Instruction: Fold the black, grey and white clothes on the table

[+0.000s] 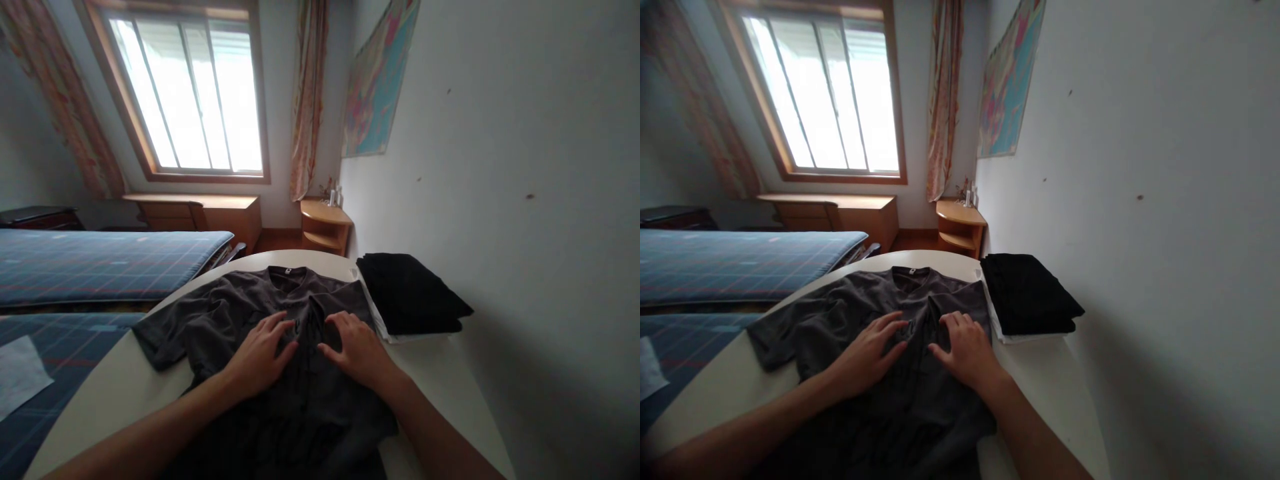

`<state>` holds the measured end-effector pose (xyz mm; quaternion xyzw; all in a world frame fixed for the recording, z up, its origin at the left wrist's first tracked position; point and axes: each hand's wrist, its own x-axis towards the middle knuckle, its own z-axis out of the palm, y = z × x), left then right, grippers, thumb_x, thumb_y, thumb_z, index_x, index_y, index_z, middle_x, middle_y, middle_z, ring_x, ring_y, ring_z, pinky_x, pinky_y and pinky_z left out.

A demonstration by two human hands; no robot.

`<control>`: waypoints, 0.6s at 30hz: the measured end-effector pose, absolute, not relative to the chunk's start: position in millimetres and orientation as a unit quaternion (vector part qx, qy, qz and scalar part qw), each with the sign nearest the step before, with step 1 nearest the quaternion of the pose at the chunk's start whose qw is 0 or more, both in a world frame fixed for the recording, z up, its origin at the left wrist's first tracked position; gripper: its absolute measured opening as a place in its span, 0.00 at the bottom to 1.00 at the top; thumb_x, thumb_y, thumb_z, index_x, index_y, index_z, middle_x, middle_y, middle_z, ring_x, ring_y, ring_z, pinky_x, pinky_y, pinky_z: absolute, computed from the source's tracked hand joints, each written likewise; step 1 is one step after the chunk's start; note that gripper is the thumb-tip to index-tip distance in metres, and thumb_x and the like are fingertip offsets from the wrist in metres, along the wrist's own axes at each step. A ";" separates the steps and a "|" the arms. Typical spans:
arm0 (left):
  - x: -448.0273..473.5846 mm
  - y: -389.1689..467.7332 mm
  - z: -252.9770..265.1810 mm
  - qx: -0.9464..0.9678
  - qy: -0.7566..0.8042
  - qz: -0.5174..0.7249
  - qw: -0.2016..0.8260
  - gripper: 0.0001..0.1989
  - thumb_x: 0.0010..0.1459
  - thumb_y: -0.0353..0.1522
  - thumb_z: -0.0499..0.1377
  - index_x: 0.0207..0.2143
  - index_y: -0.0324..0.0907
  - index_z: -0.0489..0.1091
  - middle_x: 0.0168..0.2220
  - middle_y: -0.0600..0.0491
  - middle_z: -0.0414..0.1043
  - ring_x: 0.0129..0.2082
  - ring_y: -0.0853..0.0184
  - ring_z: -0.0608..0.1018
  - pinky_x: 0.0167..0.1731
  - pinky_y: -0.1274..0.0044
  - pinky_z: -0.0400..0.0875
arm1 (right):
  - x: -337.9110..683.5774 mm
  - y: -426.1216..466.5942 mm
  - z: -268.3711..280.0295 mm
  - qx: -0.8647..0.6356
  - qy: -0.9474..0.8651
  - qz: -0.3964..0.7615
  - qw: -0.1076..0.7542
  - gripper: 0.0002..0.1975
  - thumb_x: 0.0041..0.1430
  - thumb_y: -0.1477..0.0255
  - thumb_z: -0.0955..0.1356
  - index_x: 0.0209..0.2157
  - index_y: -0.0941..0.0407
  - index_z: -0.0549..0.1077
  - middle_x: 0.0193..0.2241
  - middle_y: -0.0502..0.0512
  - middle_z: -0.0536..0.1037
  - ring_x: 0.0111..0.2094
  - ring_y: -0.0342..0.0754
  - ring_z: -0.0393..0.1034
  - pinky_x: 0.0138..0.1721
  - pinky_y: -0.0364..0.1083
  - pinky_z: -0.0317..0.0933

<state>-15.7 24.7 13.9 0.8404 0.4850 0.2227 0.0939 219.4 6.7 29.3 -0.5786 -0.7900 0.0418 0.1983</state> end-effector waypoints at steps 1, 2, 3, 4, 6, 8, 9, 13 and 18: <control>-18.9 40.6 10.9 0.833 0.500 0.223 0.081 0.23 0.65 0.42 0.52 0.60 0.47 0.66 0.66 0.46 0.57 0.66 0.52 0.61 0.63 0.58 0.58 | 220.6 9.8 22.6 -0.581 -0.789 0.045 0.193 0.28 0.58 0.59 0.70 0.56 0.58 0.70 0.54 0.64 0.74 0.55 0.58 0.66 0.56 0.53 0.59; -23.0 54.9 6.2 0.821 0.529 0.204 0.074 0.26 0.65 0.43 0.52 0.63 0.48 0.62 0.69 0.46 0.53 0.67 0.49 0.57 0.62 0.54 0.56 | 222.1 12.7 16.1 -0.582 -0.790 0.055 0.183 0.32 0.58 0.57 0.70 0.59 0.59 0.67 0.58 0.65 0.70 0.59 0.59 0.63 0.59 0.55 0.56; -27.8 67.1 0.3 0.800 0.568 0.175 0.081 0.28 0.66 0.45 0.50 0.65 0.49 0.59 0.70 0.46 0.50 0.68 0.45 0.55 0.61 0.50 0.55 | 223.6 15.4 10.6 -0.582 -0.792 0.070 0.170 0.34 0.58 0.55 0.69 0.61 0.59 0.65 0.61 0.66 0.67 0.62 0.60 0.59 0.62 0.57 0.52; -33.1 77.2 -6.0 0.785 0.596 0.142 0.094 0.29 0.66 0.46 0.49 0.67 0.49 0.56 0.70 0.44 0.49 0.68 0.43 0.53 0.60 0.48 0.54 | 225.0 17.8 6.3 -0.580 -0.795 0.085 0.158 0.36 0.59 0.53 0.68 0.62 0.60 0.64 0.63 0.66 0.65 0.64 0.60 0.56 0.64 0.58 0.49; -44.3 91.6 -17.8 0.771 0.620 0.108 0.094 0.31 0.66 0.48 0.48 0.68 0.49 0.54 0.71 0.44 0.46 0.69 0.41 0.49 0.61 0.47 0.51 | 226.8 21.6 2.2 -0.576 -0.797 0.103 0.150 0.35 0.61 0.53 0.66 0.63 0.59 0.64 0.65 0.64 0.62 0.67 0.59 0.51 0.67 0.60 0.43; -55.1 101.2 -25.5 0.764 0.633 0.099 0.081 0.32 0.65 0.49 0.48 0.68 0.49 0.55 0.71 0.45 0.45 0.69 0.40 0.48 0.61 0.46 0.48 | 227.4 23.6 3.3 -0.572 -0.798 0.104 0.158 0.33 0.62 0.53 0.65 0.63 0.56 0.65 0.66 0.61 0.61 0.68 0.59 0.49 0.67 0.61 0.39; -60.1 105.3 -27.3 0.759 0.640 0.097 0.075 0.32 0.65 0.49 0.48 0.68 0.49 0.55 0.71 0.45 0.44 0.69 0.40 0.47 0.61 0.46 0.48 | 227.4 23.9 5.0 -0.570 -0.798 0.101 0.164 0.32 0.62 0.52 0.65 0.62 0.54 0.65 0.66 0.60 0.61 0.68 0.59 0.48 0.68 0.62 0.37; -74.8 121.7 -22.8 0.729 0.678 0.078 0.058 0.33 0.64 0.49 0.48 0.68 0.47 0.55 0.71 0.42 0.45 0.68 0.35 0.50 0.58 0.43 0.51 | 228.5 23.6 10.2 -0.578 -0.790 0.094 0.182 0.34 0.58 0.50 0.68 0.61 0.52 0.67 0.66 0.59 0.60 0.68 0.60 0.47 0.67 0.62 0.39; -67.4 132.5 -1.7 0.732 0.677 0.075 0.009 0.29 0.61 0.44 0.54 0.61 0.38 0.67 0.64 0.33 0.59 0.62 0.34 0.61 0.54 0.44 0.58 | 234.8 27.8 5.2 -0.631 -0.749 0.088 0.182 0.31 0.59 0.61 0.69 0.62 0.58 0.66 0.64 0.64 0.62 0.64 0.60 0.56 0.63 0.57 0.52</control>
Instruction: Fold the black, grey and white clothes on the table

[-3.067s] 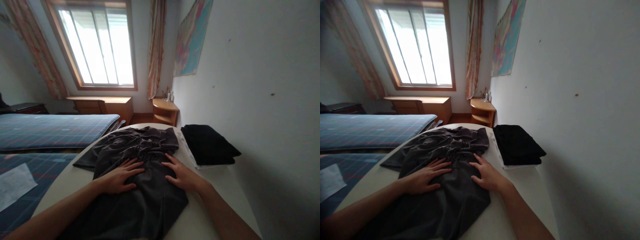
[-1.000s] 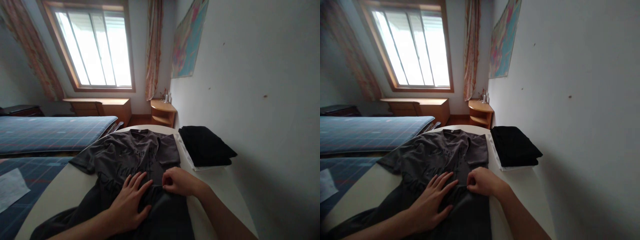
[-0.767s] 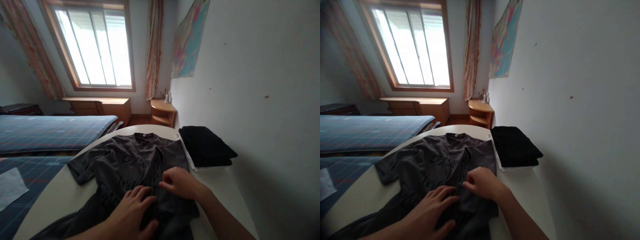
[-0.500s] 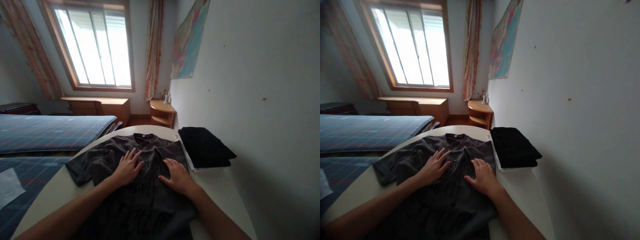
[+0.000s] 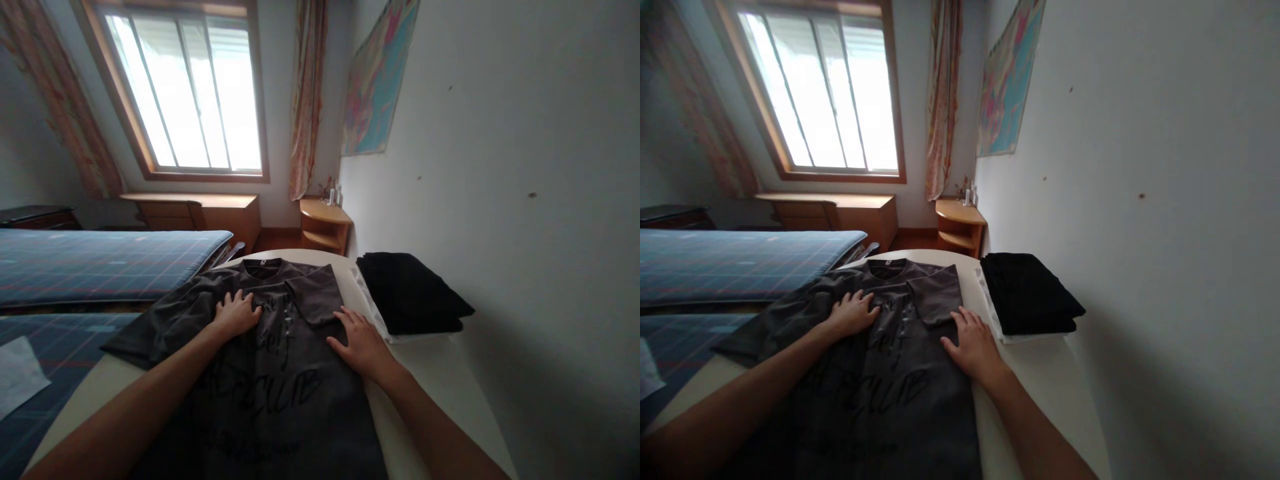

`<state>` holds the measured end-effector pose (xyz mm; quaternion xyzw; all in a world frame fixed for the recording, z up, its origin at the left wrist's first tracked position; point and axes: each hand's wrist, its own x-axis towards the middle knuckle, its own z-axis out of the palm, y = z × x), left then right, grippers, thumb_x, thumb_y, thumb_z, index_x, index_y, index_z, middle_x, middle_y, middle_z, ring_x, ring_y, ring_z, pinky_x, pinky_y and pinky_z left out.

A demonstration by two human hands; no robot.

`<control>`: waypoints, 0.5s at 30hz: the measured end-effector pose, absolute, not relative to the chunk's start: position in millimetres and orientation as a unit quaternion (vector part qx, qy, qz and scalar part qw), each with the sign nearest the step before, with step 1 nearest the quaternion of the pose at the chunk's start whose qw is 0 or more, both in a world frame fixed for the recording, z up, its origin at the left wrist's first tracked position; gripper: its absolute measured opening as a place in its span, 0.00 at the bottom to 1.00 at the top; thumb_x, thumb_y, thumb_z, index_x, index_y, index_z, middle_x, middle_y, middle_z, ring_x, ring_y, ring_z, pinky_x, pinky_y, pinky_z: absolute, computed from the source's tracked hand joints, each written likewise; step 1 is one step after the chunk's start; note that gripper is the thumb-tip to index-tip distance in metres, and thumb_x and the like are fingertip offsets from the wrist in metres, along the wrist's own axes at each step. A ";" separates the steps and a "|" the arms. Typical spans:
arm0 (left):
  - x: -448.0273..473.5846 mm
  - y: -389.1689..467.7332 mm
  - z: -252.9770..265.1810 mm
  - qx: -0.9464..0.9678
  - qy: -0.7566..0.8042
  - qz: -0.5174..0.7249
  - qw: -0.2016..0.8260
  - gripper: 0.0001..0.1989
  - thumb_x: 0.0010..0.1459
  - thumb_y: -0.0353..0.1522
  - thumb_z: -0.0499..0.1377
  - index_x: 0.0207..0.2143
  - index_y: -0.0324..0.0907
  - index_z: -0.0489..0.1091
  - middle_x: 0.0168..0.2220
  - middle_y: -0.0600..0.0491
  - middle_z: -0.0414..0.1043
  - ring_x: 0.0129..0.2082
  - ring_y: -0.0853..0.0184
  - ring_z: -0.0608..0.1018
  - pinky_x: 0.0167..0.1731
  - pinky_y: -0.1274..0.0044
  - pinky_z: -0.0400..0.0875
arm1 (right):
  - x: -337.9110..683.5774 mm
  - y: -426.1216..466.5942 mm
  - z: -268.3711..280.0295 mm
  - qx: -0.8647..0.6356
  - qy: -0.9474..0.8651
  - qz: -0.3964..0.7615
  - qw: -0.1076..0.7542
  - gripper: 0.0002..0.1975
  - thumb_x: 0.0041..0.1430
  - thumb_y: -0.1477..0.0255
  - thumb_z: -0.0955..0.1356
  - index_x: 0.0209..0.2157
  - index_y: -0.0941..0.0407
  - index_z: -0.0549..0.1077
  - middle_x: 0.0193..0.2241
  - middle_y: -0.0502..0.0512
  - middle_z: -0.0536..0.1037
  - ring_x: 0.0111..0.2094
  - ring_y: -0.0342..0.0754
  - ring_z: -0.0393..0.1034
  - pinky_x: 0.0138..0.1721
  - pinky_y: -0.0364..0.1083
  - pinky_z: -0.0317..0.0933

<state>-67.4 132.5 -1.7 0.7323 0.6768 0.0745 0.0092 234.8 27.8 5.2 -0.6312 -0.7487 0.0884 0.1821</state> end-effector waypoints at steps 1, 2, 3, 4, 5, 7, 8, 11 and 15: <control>-61.1 132.3 2.5 0.747 0.659 0.086 -0.004 0.27 0.61 0.41 0.54 0.60 0.39 0.68 0.64 0.36 0.61 0.63 0.39 0.63 0.57 0.48 0.57 | 235.9 29.1 3.6 -0.635 -0.746 0.087 0.180 0.30 0.59 0.62 0.68 0.61 0.58 0.66 0.64 0.64 0.63 0.64 0.59 0.56 0.63 0.57 0.52; -53.7 131.7 6.0 0.767 0.633 0.102 -0.016 0.26 0.61 0.39 0.54 0.59 0.40 0.68 0.63 0.39 0.62 0.63 0.45 0.63 0.60 0.54 0.56 | 236.6 30.4 2.1 -0.636 -0.746 0.086 0.179 0.29 0.60 0.63 0.68 0.61 0.58 0.67 0.64 0.64 0.63 0.64 0.59 0.57 0.62 0.57 0.53; -45.5 130.9 8.7 0.789 0.602 0.120 -0.024 0.25 0.62 0.38 0.54 0.60 0.42 0.67 0.63 0.42 0.63 0.63 0.50 0.64 0.62 0.59 0.56 | 237.0 31.6 0.8 -0.635 -0.746 0.084 0.181 0.28 0.60 0.63 0.68 0.61 0.56 0.67 0.64 0.63 0.63 0.64 0.59 0.57 0.62 0.57 0.53; -36.9 130.2 10.2 0.810 0.570 0.138 -0.029 0.25 0.63 0.37 0.53 0.61 0.44 0.65 0.63 0.45 0.64 0.62 0.53 0.65 0.62 0.62 0.56 | 236.9 32.7 -0.3 -0.635 -0.746 0.081 0.185 0.27 0.61 0.64 0.67 0.61 0.55 0.67 0.64 0.63 0.63 0.63 0.59 0.57 0.63 0.57 0.52; -28.3 130.1 10.4 0.827 0.540 0.155 -0.028 0.25 0.63 0.36 0.53 0.62 0.46 0.64 0.62 0.46 0.66 0.61 0.54 0.67 0.61 0.63 0.58 | 236.6 33.7 -1.1 -0.634 -0.745 0.077 0.190 0.27 0.62 0.64 0.67 0.61 0.54 0.67 0.64 0.62 0.63 0.63 0.58 0.57 0.63 0.57 0.52; -12.6 132.6 7.5 0.843 0.506 0.183 -0.003 0.26 0.63 0.36 0.54 0.64 0.49 0.62 0.60 0.46 0.68 0.59 0.52 0.69 0.58 0.62 0.61 | 235.7 35.4 -2.4 -0.630 -0.746 0.072 0.202 0.25 0.63 0.65 0.66 0.61 0.52 0.67 0.64 0.62 0.64 0.63 0.58 0.58 0.63 0.57 0.52; -6.0 135.2 4.7 0.841 0.505 0.191 0.016 0.26 0.63 0.37 0.55 0.64 0.51 0.62 0.59 0.46 0.69 0.58 0.51 0.70 0.57 0.61 0.62 | 235.4 36.2 -2.9 -0.628 -0.747 0.072 0.207 0.24 0.63 0.65 0.66 0.60 0.52 0.68 0.63 0.62 0.64 0.63 0.57 0.58 0.63 0.57 0.52; 8.6 147.3 -5.5 0.826 0.520 0.211 0.057 0.21 0.64 0.39 0.55 0.58 0.49 0.70 0.55 0.45 0.72 0.57 0.49 0.71 0.55 0.60 0.64 | 235.4 39.0 -4.0 -0.622 -0.747 0.078 0.222 0.19 0.64 0.67 0.65 0.56 0.52 0.72 0.62 0.62 0.66 0.62 0.56 0.59 0.62 0.57 0.53; 16.7 158.9 -13.2 0.809 0.527 0.250 0.074 0.16 0.64 0.36 0.54 0.50 0.42 0.76 0.52 0.45 0.74 0.53 0.56 0.74 0.55 0.68 0.66 | 236.2 43.8 -6.1 -0.618 -0.741 0.092 0.246 0.14 0.64 0.69 0.65 0.49 0.54 0.76 0.61 0.62 0.67 0.61 0.55 0.62 0.62 0.56 0.54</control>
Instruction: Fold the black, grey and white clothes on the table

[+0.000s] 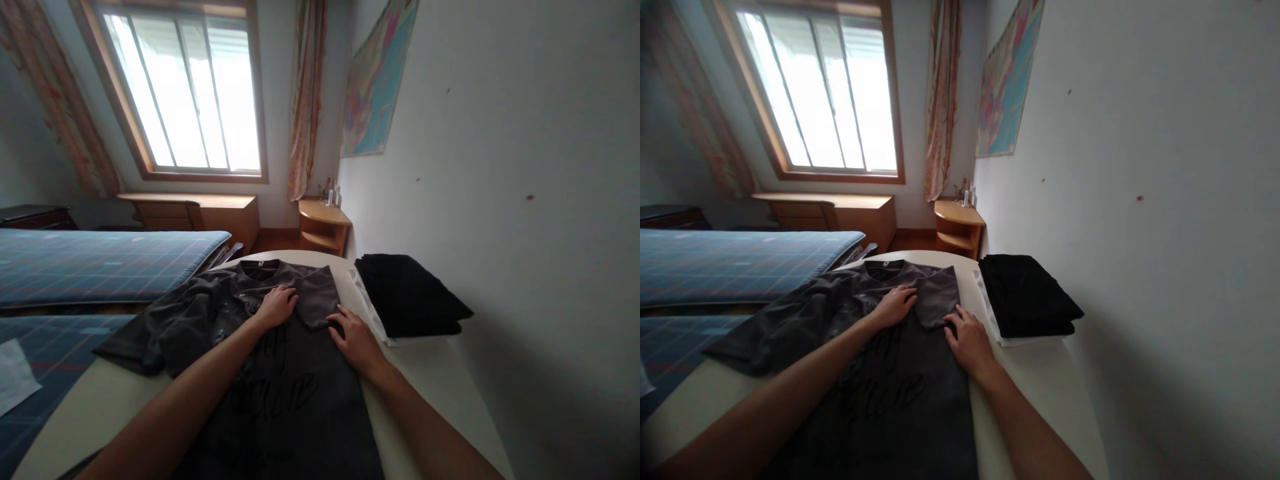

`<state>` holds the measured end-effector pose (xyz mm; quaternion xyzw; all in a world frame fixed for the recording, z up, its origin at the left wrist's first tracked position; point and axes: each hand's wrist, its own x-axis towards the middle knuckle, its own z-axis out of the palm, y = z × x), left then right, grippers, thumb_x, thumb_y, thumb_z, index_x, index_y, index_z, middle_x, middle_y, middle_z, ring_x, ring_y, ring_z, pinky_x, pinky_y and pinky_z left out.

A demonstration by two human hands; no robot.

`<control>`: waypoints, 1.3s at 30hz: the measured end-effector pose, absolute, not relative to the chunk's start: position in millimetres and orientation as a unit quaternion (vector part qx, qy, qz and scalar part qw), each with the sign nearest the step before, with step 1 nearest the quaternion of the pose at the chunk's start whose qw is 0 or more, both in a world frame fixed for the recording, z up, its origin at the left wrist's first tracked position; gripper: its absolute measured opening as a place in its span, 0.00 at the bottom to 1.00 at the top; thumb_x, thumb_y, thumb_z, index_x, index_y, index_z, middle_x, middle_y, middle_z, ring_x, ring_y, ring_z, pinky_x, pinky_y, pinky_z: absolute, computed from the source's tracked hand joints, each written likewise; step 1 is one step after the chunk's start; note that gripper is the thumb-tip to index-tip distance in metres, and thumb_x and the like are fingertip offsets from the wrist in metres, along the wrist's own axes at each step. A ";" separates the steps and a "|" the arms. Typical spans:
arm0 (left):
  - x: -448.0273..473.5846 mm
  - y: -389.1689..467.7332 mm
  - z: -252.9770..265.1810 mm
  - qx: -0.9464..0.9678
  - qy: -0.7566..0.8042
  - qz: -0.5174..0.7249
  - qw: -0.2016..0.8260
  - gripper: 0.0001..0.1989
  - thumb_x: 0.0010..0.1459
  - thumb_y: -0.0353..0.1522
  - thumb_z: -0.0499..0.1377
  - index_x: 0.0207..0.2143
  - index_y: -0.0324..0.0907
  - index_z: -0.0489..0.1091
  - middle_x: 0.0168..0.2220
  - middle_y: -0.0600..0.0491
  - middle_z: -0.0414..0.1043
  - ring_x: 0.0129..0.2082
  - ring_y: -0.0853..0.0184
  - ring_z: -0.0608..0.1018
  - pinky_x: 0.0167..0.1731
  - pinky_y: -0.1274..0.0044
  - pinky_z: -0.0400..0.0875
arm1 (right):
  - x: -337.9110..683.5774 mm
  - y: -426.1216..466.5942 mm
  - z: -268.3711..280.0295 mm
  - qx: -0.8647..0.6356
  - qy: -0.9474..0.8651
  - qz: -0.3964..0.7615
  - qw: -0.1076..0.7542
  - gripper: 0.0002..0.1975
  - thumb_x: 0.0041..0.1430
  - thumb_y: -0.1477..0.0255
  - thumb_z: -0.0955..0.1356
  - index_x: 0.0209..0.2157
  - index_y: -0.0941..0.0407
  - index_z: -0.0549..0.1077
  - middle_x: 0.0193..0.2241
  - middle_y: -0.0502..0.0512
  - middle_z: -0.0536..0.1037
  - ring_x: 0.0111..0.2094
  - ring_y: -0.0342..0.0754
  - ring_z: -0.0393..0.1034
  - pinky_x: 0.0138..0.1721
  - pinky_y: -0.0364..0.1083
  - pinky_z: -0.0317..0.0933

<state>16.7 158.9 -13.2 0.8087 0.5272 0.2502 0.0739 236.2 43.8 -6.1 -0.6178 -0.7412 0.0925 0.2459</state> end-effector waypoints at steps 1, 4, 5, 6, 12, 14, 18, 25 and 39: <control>16.9 159.0 -13.8 0.802 0.529 0.267 0.075 0.16 0.65 0.35 0.53 0.49 0.42 0.75 0.52 0.46 0.74 0.52 0.58 0.75 0.55 0.70 0.66 | 236.2 45.1 -6.8 -0.616 -0.740 0.097 0.254 0.13 0.64 0.70 0.65 0.48 0.54 0.76 0.61 0.62 0.67 0.61 0.55 0.62 0.62 0.55 0.54; 14.2 153.5 -15.6 0.770 0.548 0.319 0.068 0.17 0.68 0.34 0.48 0.49 0.41 0.74 0.51 0.47 0.73 0.50 0.62 0.76 0.54 0.72 0.67 | 235.8 48.9 -8.8 -0.603 -0.738 0.110 0.283 0.11 0.64 0.72 0.64 0.43 0.55 0.76 0.59 0.61 0.69 0.61 0.53 0.62 0.62 0.53 0.55; 12.7 150.5 -16.7 0.760 0.556 0.332 0.065 0.17 0.68 0.34 0.47 0.49 0.41 0.74 0.50 0.46 0.73 0.50 0.61 0.76 0.54 0.72 0.68 | 235.5 50.0 -9.5 -0.599 -0.737 0.114 0.292 0.11 0.64 0.73 0.63 0.42 0.55 0.76 0.58 0.61 0.70 0.62 0.52 0.62 0.62 0.53 0.55; 11.4 147.4 -18.0 0.751 0.563 0.340 0.062 0.17 0.68 0.34 0.48 0.49 0.41 0.74 0.49 0.46 0.72 0.49 0.60 0.76 0.53 0.70 0.69 | 235.2 50.9 -10.1 -0.595 -0.736 0.117 0.299 0.11 0.65 0.74 0.62 0.42 0.56 0.75 0.57 0.61 0.71 0.62 0.51 0.61 0.62 0.52 0.55; 9.9 133.8 -25.6 0.766 0.544 0.341 0.032 0.19 0.64 0.36 0.55 0.56 0.45 0.70 0.61 0.44 0.61 0.62 0.53 0.64 0.62 0.62 0.60 | 233.5 50.2 -12.7 -0.610 -0.734 0.106 0.280 0.16 0.65 0.68 0.64 0.51 0.57 0.73 0.61 0.65 0.66 0.62 0.55 0.60 0.63 0.55 0.52; 10.5 132.8 -27.6 0.796 0.514 0.319 0.031 0.20 0.63 0.37 0.56 0.56 0.45 0.70 0.61 0.45 0.62 0.63 0.52 0.62 0.63 0.61 0.59 | 233.3 48.5 -12.4 -0.616 -0.738 0.104 0.253 0.19 0.63 0.66 0.66 0.55 0.55 0.72 0.65 0.65 0.62 0.64 0.57 0.58 0.64 0.58 0.50; 10.0 136.3 -30.7 0.809 0.497 0.309 0.051 0.15 0.63 0.36 0.55 0.47 0.41 0.76 0.51 0.44 0.72 0.54 0.55 0.72 0.58 0.63 0.64 | 234.4 47.2 -10.8 -0.608 -0.748 0.113 0.241 0.17 0.63 0.66 0.67 0.52 0.51 0.76 0.66 0.61 0.60 0.65 0.58 0.56 0.65 0.60 0.47; 7.9 143.9 -21.4 0.775 0.512 0.366 0.067 0.16 0.66 0.30 0.48 0.42 0.40 0.76 0.46 0.48 0.76 0.48 0.62 0.76 0.55 0.72 0.68 | 233.8 50.9 -9.4 -0.589 -0.740 0.124 0.302 0.14 0.67 0.69 0.62 0.46 0.53 0.78 0.62 0.59 0.66 0.61 0.52 0.62 0.63 0.54 0.52; 0.8 147.3 -36.7 0.750 0.554 0.352 0.080 0.14 0.62 0.34 0.57 0.47 0.45 0.76 0.51 0.47 0.74 0.54 0.56 0.72 0.57 0.64 0.65 | 230.0 46.2 -10.9 -0.565 -0.765 0.137 0.276 0.09 0.65 0.68 0.64 0.42 0.53 0.75 0.59 0.56 0.71 0.67 0.57 0.51 0.66 0.62 0.42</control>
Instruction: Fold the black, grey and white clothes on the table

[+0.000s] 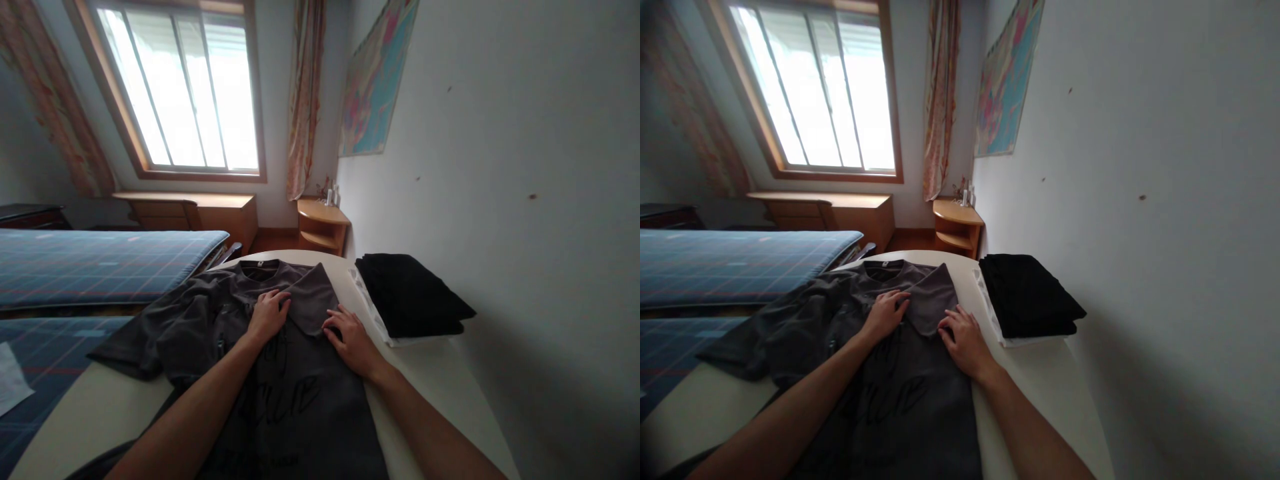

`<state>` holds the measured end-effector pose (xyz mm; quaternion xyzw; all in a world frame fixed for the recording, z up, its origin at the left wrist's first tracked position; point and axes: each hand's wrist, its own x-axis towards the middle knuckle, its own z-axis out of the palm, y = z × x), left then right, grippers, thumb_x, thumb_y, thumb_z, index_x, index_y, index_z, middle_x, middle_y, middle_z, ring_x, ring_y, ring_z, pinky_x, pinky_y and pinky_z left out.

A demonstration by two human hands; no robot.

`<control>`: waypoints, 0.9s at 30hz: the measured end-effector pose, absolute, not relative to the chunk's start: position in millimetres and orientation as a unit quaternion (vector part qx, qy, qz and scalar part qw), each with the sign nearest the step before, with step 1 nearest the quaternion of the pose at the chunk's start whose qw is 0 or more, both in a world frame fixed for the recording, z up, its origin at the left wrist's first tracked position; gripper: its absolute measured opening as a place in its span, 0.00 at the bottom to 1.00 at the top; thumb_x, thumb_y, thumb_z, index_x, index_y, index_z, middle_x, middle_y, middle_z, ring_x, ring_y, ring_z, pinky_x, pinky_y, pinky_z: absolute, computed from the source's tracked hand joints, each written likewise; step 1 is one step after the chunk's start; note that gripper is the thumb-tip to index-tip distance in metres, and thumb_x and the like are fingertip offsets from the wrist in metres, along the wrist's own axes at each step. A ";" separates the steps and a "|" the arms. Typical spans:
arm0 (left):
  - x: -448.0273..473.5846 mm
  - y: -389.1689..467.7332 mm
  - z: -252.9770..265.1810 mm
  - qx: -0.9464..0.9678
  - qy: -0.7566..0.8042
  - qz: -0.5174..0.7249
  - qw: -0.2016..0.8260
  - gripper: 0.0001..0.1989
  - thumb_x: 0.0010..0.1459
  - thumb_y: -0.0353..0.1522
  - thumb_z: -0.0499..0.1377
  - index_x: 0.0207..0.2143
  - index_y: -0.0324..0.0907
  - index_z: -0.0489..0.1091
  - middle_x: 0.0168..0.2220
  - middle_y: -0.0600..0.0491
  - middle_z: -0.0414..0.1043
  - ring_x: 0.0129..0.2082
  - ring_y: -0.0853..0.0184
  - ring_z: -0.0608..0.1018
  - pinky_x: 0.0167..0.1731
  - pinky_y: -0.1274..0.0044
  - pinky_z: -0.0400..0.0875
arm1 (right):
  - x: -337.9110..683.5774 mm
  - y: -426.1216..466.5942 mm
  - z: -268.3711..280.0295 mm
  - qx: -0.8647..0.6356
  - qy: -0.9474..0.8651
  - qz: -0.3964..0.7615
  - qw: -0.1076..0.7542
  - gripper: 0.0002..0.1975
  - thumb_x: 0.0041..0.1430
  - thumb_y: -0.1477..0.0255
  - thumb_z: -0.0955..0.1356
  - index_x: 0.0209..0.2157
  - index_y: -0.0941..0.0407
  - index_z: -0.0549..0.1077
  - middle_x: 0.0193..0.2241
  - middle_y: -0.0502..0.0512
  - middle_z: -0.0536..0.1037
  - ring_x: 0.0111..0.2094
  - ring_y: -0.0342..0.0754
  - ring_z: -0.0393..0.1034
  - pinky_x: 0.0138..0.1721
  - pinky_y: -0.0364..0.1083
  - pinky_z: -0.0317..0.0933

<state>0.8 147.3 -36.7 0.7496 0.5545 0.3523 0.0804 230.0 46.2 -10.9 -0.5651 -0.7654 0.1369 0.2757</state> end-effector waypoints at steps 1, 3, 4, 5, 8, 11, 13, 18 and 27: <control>0.6 148.3 -36.4 0.749 0.554 0.353 0.085 0.13 0.63 0.34 0.55 0.46 0.44 0.77 0.49 0.47 0.75 0.53 0.57 0.73 0.56 0.65 0.66 | 229.4 46.1 -9.7 -0.563 -0.764 0.141 0.281 0.09 0.66 0.69 0.63 0.41 0.54 0.75 0.58 0.56 0.72 0.67 0.57 0.51 0.66 0.62 0.42; -0.4 150.1 -34.3 0.743 0.558 0.359 0.090 0.13 0.64 0.32 0.53 0.44 0.42 0.77 0.47 0.47 0.76 0.49 0.59 0.75 0.54 0.68 0.68 | 228.0 46.0 -7.8 -0.559 -0.761 0.149 0.294 0.10 0.68 0.70 0.61 0.42 0.54 0.73 0.57 0.56 0.73 0.67 0.56 0.51 0.66 0.61 0.42; -1.0 150.8 -32.9 0.737 0.562 0.364 0.091 0.13 0.64 0.32 0.53 0.44 0.41 0.77 0.46 0.47 0.76 0.48 0.60 0.76 0.53 0.69 0.69 | 227.3 46.0 -7.3 -0.558 -0.759 0.153 0.298 0.10 0.68 0.70 0.60 0.42 0.54 0.72 0.57 0.56 0.73 0.67 0.55 0.52 0.66 0.61 0.42; -1.5 151.2 -31.6 0.731 0.567 0.369 0.090 0.13 0.65 0.32 0.52 0.44 0.41 0.76 0.45 0.47 0.76 0.47 0.61 0.76 0.52 0.70 0.69 | 226.9 46.0 -7.4 -0.558 -0.758 0.156 0.299 0.11 0.69 0.70 0.59 0.43 0.54 0.72 0.57 0.57 0.73 0.67 0.55 0.52 0.66 0.61 0.42; -2.0 150.6 -29.7 0.717 0.581 0.376 0.088 0.12 0.63 0.31 0.54 0.44 0.39 0.75 0.45 0.46 0.76 0.46 0.60 0.76 0.51 0.70 0.69 | 226.5 45.4 -9.4 -0.557 -0.764 0.161 0.285 0.11 0.68 0.69 0.60 0.46 0.55 0.71 0.57 0.58 0.72 0.67 0.55 0.52 0.66 0.62 0.41; -1.1 148.5 -29.9 0.709 0.593 0.373 0.086 0.10 0.61 0.31 0.57 0.42 0.40 0.76 0.44 0.46 0.76 0.47 0.57 0.76 0.50 0.67 0.69 | 227.0 44.0 -11.4 -0.554 -0.772 0.157 0.270 0.15 0.68 0.65 0.61 0.52 0.54 0.70 0.59 0.57 0.71 0.68 0.56 0.50 0.66 0.62 0.41; -0.6 147.3 -29.6 0.704 0.598 0.373 0.087 0.08 0.60 0.31 0.58 0.40 0.41 0.75 0.42 0.46 0.76 0.46 0.57 0.76 0.49 0.68 0.69 | 227.4 42.8 -11.4 -0.554 -0.774 0.155 0.264 0.17 0.68 0.62 0.62 0.54 0.53 0.70 0.59 0.57 0.71 0.68 0.56 0.50 0.66 0.62 0.41; -1.4 146.4 -25.3 0.680 0.613 0.390 0.091 0.06 0.58 0.28 0.57 0.37 0.41 0.73 0.38 0.49 0.76 0.41 0.59 0.77 0.46 0.71 0.69 | 228.5 39.2 -7.7 -0.532 -0.802 0.133 0.239 0.19 0.60 0.59 0.69 0.51 0.50 0.74 0.61 0.56 0.69 0.68 0.59 0.48 0.67 0.63 0.38; -1.7 146.0 -20.6 0.685 0.598 0.409 0.084 0.09 0.58 0.27 0.56 0.40 0.42 0.72 0.43 0.50 0.74 0.44 0.64 0.77 0.47 0.75 0.70 | 223.0 42.1 -2.1 -0.501 -0.798 0.127 0.310 0.10 0.68 0.67 0.64 0.45 0.52 0.76 0.50 0.55 0.78 0.59 0.52 0.66 0.65 0.59 0.45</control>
